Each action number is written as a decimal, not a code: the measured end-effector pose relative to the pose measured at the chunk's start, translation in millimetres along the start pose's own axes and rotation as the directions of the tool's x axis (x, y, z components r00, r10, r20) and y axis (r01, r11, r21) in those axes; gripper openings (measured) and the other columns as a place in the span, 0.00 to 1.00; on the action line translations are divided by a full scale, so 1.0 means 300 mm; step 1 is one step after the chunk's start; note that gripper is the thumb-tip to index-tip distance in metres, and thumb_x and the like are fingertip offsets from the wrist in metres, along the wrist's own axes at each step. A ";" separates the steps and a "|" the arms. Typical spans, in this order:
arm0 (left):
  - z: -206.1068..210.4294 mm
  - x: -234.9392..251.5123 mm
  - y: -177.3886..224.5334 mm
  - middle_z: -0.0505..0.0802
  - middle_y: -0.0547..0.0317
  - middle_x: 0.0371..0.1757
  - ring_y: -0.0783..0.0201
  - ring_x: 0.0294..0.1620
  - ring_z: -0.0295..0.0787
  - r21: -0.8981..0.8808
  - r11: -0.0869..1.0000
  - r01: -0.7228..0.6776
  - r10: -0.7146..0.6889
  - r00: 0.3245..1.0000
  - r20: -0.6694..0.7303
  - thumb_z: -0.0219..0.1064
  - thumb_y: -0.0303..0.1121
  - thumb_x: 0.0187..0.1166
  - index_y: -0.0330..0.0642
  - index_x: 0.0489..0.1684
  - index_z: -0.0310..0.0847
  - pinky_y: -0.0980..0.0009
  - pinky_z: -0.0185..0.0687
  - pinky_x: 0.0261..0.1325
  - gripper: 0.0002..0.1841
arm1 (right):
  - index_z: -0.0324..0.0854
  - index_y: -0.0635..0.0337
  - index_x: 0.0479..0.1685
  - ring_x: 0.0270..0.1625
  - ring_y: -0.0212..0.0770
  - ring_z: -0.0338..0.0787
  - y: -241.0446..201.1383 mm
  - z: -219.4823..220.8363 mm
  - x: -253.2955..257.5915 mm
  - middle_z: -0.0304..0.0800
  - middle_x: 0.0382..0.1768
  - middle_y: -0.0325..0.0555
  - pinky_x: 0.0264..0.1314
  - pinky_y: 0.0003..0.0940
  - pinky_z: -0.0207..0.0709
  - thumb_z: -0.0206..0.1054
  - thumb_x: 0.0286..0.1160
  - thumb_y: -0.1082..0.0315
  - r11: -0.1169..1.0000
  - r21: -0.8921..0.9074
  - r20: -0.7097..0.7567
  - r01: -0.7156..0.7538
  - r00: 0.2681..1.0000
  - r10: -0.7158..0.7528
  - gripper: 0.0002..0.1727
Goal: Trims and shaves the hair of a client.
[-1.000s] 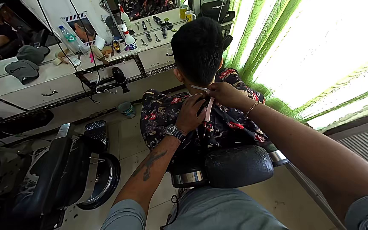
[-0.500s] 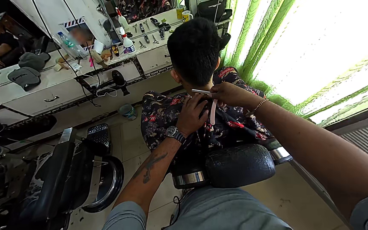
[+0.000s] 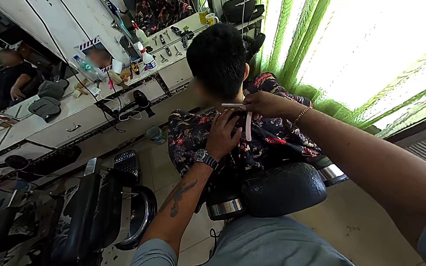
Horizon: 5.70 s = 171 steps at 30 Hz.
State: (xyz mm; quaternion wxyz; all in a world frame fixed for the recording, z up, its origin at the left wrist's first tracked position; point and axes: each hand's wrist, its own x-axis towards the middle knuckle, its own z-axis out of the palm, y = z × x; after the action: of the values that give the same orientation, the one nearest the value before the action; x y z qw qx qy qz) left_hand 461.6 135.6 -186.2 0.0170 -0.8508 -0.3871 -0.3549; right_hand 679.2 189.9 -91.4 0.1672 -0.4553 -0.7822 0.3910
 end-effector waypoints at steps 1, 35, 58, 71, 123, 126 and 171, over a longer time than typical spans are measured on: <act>-0.004 0.006 0.009 0.82 0.47 0.79 0.50 0.85 0.72 0.015 1.000 -0.018 0.019 1.000 -0.009 0.65 0.41 0.82 0.39 0.62 0.89 0.46 0.55 0.91 0.19 | 0.85 0.65 0.42 0.26 0.37 0.86 0.006 -0.013 -0.006 0.87 0.30 0.47 0.35 0.34 0.84 0.59 0.91 0.64 1.000 0.018 0.027 -0.002 1.000 0.001 0.14; -0.049 -0.060 0.010 0.80 0.52 0.83 0.55 0.89 0.67 -0.113 0.993 0.018 -0.012 0.998 0.055 0.67 0.41 0.83 0.42 0.64 0.89 0.46 0.51 0.95 0.18 | 0.85 0.62 0.55 0.42 0.37 0.93 0.107 -0.083 -0.152 0.92 0.42 0.44 0.51 0.37 0.90 0.59 0.89 0.64 0.784 0.596 -0.178 0.175 0.981 -0.083 0.13; 0.041 -0.056 -0.048 0.87 0.48 0.74 0.50 0.80 0.78 -0.141 0.988 0.071 -0.088 0.989 -0.116 0.66 0.41 0.83 0.38 0.57 0.91 0.50 0.66 0.86 0.17 | 0.85 0.64 0.45 0.20 0.37 0.85 -0.109 0.065 -0.019 0.87 0.27 0.48 0.27 0.32 0.83 0.56 0.93 0.63 0.955 0.002 0.034 -0.298 0.954 0.298 0.16; 0.033 -0.052 -0.047 0.86 0.52 0.76 0.53 0.80 0.78 -0.123 0.988 0.088 -0.099 0.992 -0.084 0.66 0.42 0.82 0.40 0.56 0.91 0.50 0.64 0.86 0.17 | 0.83 0.65 0.42 0.20 0.37 0.85 -0.119 0.055 -0.002 0.86 0.26 0.48 0.28 0.33 0.84 0.57 0.93 0.63 0.957 0.015 -0.033 -0.289 0.957 0.290 0.16; 0.053 -0.057 0.549 0.95 0.51 0.59 0.65 0.49 0.94 -0.575 0.789 0.218 -0.194 0.976 0.104 0.69 0.36 0.84 0.33 0.66 0.85 0.65 0.92 0.57 0.18 | 0.64 0.54 0.75 0.42 0.37 0.95 0.684 -0.240 -0.989 0.92 0.47 0.37 0.49 0.35 0.92 0.51 0.93 0.66 0.554 0.694 -0.718 0.460 0.385 0.580 0.16; 0.103 -0.058 0.649 0.94 0.51 0.59 0.64 0.53 0.93 -0.520 0.807 0.281 -0.321 0.947 0.015 0.68 0.33 0.84 0.33 0.64 0.85 0.64 0.91 0.60 0.17 | 0.68 0.52 0.73 0.35 0.34 0.94 0.794 -0.258 -1.091 0.93 0.43 0.33 0.42 0.33 0.93 0.48 0.94 0.66 0.480 0.760 -0.649 0.438 0.475 0.594 0.15; 0.212 0.491 0.311 0.72 0.35 0.85 0.38 0.85 0.68 -0.009 0.125 0.992 -0.745 0.088 -0.661 0.79 0.56 0.69 0.35 0.89 0.59 0.38 0.63 0.85 0.51 | 0.86 0.59 0.57 0.42 0.28 0.95 1.058 -0.561 -0.223 0.96 0.43 0.37 0.48 0.25 0.90 0.63 0.88 0.60 0.650 0.612 0.194 0.450 0.711 -0.676 0.14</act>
State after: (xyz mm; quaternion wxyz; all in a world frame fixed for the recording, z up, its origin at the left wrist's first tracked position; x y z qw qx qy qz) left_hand 627.8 184.7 -119.9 0.0919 -0.2571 -0.8758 -0.3980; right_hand 1003.1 299.6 -220.2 0.2336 -0.0268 -0.7651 0.5994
